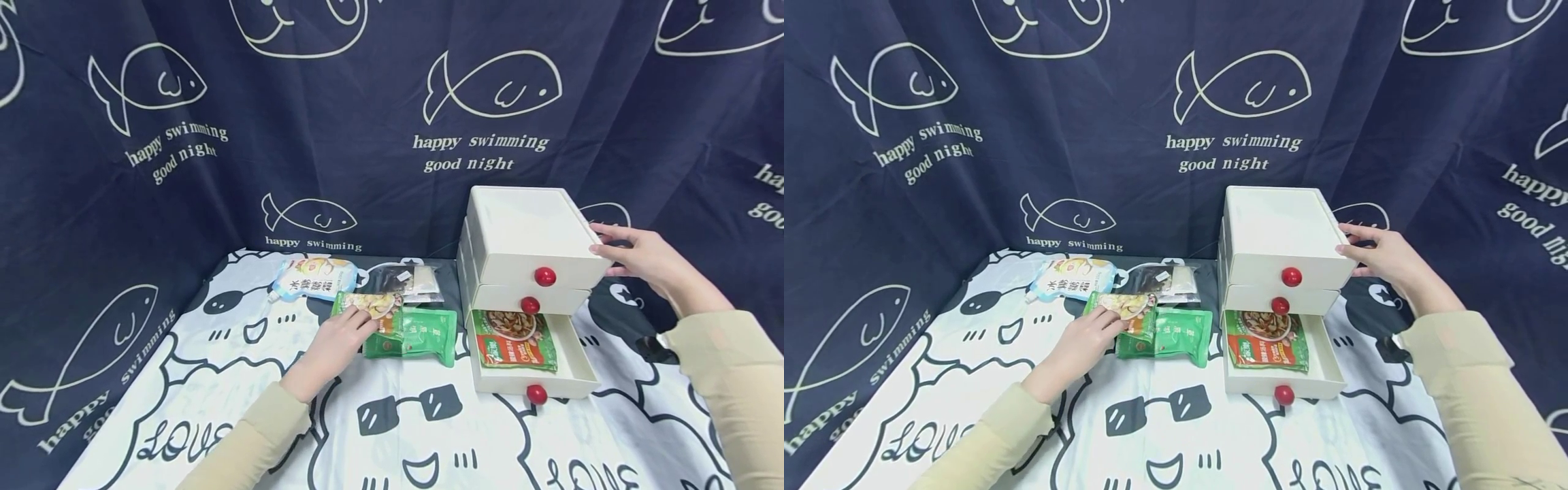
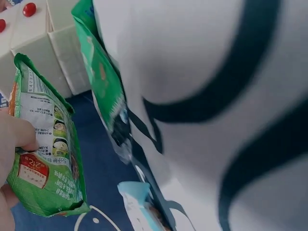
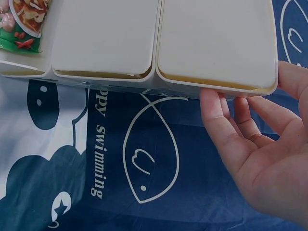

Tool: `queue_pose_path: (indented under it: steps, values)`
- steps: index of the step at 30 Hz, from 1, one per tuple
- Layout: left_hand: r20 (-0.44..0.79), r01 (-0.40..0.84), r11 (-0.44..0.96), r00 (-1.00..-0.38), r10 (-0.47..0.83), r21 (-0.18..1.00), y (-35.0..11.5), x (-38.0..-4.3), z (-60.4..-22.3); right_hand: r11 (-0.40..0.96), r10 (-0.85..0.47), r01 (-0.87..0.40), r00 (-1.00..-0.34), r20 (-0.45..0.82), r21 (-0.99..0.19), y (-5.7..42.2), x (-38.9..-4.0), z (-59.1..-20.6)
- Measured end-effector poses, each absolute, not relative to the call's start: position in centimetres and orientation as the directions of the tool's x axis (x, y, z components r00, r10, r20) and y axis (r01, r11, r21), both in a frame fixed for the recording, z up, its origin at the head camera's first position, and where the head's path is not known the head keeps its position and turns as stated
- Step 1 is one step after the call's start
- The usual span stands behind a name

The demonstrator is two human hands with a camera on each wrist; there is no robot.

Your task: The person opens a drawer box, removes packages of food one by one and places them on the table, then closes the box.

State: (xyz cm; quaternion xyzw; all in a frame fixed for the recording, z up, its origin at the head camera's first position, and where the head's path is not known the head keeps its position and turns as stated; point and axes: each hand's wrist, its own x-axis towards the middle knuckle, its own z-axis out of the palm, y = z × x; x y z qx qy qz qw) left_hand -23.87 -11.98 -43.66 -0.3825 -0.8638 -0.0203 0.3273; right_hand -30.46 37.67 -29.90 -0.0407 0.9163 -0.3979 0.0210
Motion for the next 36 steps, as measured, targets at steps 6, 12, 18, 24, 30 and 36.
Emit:
queue_pose_path:
  steps: [6, 12, 18, 24, 30, 36]
  values:
    - [0.532, 0.652, 0.735, -0.563, 0.632, -0.184, -13.3, -23.9, -44.0, 0.698, -0.084, -0.038, -0.996, -0.029, -0.715, 37.5, -30.4, -29.8]
    - [0.512, 0.629, 0.759, -0.602, 0.613, -0.169, -14.8, -23.9, -44.0, 0.688, -0.085, -0.015, -0.995, -0.06, -0.726, 37.6, -30.4, -29.7]
    - [0.517, 0.609, 0.775, -0.615, 0.595, -0.168, -16.2, -24.2, -44.5, 0.683, -0.082, -0.025, -0.996, -0.043, -0.73, 37.6, -30.4, -29.8]
    - [0.512, 0.593, 0.79, -0.636, 0.577, -0.154, -17.4, -24.4, -45.0, 0.674, -0.086, -0.037, -0.996, -0.028, -0.737, 37.7, -30.5, -29.9]
    - [0.499, 0.559, 0.814, -0.666, 0.554, -0.157, -18.8, -24.6, -45.3, 0.679, -0.08, -0.035, -0.996, -0.027, -0.733, 37.7, -30.5, -30.0]
    - [0.487, 0.529, 0.835, -0.695, 0.529, -0.153, -19.9, -24.6, -45.2, 0.695, -0.074, -0.021, -0.996, -0.042, -0.719, 37.6, -30.5, -29.8]
